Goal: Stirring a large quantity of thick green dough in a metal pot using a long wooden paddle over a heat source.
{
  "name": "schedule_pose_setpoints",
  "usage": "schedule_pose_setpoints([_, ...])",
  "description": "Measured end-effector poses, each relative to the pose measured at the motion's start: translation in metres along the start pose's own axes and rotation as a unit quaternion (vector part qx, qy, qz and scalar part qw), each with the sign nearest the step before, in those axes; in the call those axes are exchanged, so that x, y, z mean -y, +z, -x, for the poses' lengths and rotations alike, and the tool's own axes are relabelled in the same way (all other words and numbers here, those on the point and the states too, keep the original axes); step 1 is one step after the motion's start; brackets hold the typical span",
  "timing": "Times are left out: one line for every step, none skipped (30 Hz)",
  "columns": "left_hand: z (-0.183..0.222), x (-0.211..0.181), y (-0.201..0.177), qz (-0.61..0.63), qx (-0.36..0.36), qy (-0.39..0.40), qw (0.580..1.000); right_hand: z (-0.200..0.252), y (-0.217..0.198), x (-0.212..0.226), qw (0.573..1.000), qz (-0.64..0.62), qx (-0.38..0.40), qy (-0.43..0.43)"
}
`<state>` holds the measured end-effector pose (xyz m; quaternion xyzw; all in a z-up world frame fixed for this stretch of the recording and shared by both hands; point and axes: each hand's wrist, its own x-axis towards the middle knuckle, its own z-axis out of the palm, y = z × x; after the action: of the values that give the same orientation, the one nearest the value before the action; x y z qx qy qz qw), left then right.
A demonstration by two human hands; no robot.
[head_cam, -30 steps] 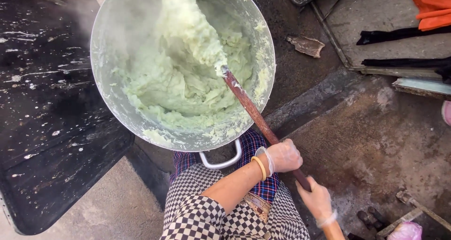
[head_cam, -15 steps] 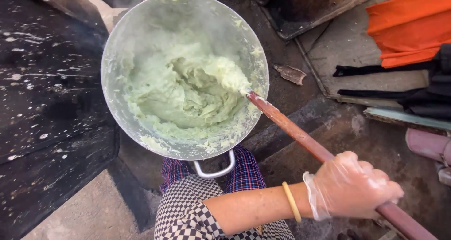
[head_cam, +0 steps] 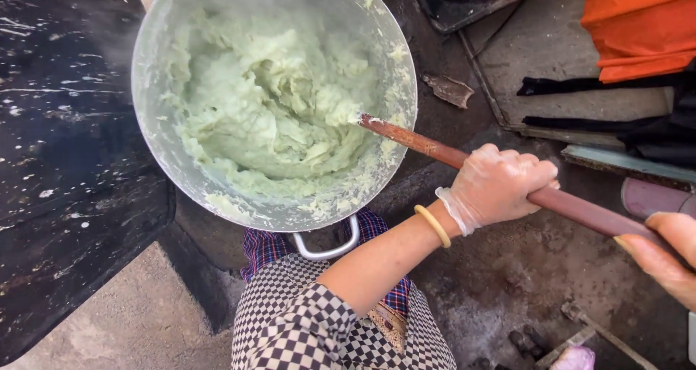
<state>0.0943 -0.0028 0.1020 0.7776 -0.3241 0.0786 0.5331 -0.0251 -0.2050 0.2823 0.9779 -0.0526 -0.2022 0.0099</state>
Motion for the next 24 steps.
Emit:
schedule_pose_setpoints([0.011,-0.001,0.015,-0.007,0.017,0.001,1.0,0.007,0.026,-0.02,0.998,0.013,0.041,0.055])
schedule_pose_setpoints([0.02,-0.002,0.031,-0.012,0.033,0.005,0.999,0.016,0.052,-0.04,0.99,0.026,0.079,0.114])
schedule_pose_setpoints([0.026,-0.002,0.028,-0.006,0.036,0.007,0.999,0.018,0.039,-0.01,0.989,0.026,0.081,0.121])
schedule_pose_setpoints([0.032,0.0,0.023,-0.017,0.033,0.029,0.999,0.02,0.029,0.021,0.975,0.103,0.109,0.166])
schedule_pose_setpoints([0.038,0.002,0.019,-0.029,0.029,0.05,0.998,0.02,0.019,0.051,0.952,0.178,0.136,0.209])
schedule_pose_setpoints([0.043,0.005,0.018,-0.022,0.04,0.052,0.998,0.027,0.036,0.041,0.95,0.172,0.143,0.218])
schedule_pose_setpoints([0.047,0.009,0.017,-0.023,0.056,0.058,0.996,0.034,0.053,0.033,0.962,0.19,0.107,0.165])
schedule_pose_setpoints([0.047,0.013,0.016,-0.026,0.066,0.065,0.995,0.039,0.068,0.023,0.969,0.21,0.062,0.113])
schedule_pose_setpoints([0.052,0.017,0.019,-0.019,0.071,0.07,0.995,0.038,0.067,0.029,0.968,0.209,0.065,0.122])
schedule_pose_setpoints([0.055,0.022,0.021,-0.023,0.097,0.06,0.993,0.03,0.064,0.031,0.96,0.198,0.139,0.141])
schedule_pose_setpoints([0.058,0.029,0.021,-0.026,0.122,0.05,0.991,0.022,0.062,0.036,0.946,0.186,0.213,0.161])
schedule_pose_setpoints([0.058,0.03,0.022,-0.026,0.121,0.047,0.991,0.02,0.058,0.037,0.945,0.188,0.214,0.159])
schedule_pose_setpoints([0.058,0.033,0.022,-0.01,0.146,0.038,0.988,0.018,0.054,0.04,0.937,0.185,0.246,0.168])
schedule_pose_setpoints([0.058,0.037,0.021,0.003,0.169,0.027,0.985,0.011,0.05,0.043,0.927,0.183,0.276,0.174])
schedule_pose_setpoints([0.06,0.037,0.023,0.0,0.165,0.021,0.986,0.008,0.048,0.048,0.928,0.187,0.277,0.166])
schedule_pose_setpoints([0.061,0.036,0.024,-0.006,0.173,0.016,0.985,0.005,0.046,0.053,0.92,0.203,0.292,0.165])
schedule_pose_setpoints([0.062,0.036,0.026,-0.01,0.181,0.011,0.983,0.002,0.045,0.057,0.912,0.22,0.306,0.163])
schedule_pose_setpoints([0.065,0.037,0.029,-0.014,0.178,0.004,0.984,-0.004,0.049,0.062,0.912,0.223,0.306,0.155])
schedule_pose_setpoints([0.067,0.039,0.032,-0.021,0.171,0.013,0.985,-0.01,0.053,0.066,0.9,0.252,0.321,0.154])
schedule_pose_setpoints([0.07,0.037,0.037,-0.022,0.166,0.024,0.986,-0.012,0.057,0.07,0.884,0.281,0.339,0.157])
schedule_pose_setpoints([0.072,0.041,0.037,-0.022,0.165,0.019,0.986,-0.014,0.06,0.072,0.883,0.283,0.341,0.154])
schedule_pose_setpoints([0.073,0.043,0.039,-0.022,0.155,0.028,0.987,-0.015,0.062,0.073,0.886,0.293,0.329,0.146])
schedule_pose_setpoints([0.073,0.044,0.041,-0.022,0.145,0.038,0.988,-0.015,0.064,0.073,0.889,0.302,0.316,0.139])
schedule_pose_setpoints([0.073,0.046,0.04,-0.018,0.144,0.039,0.989,-0.015,0.066,0.074,0.887,0.304,0.317,0.142])
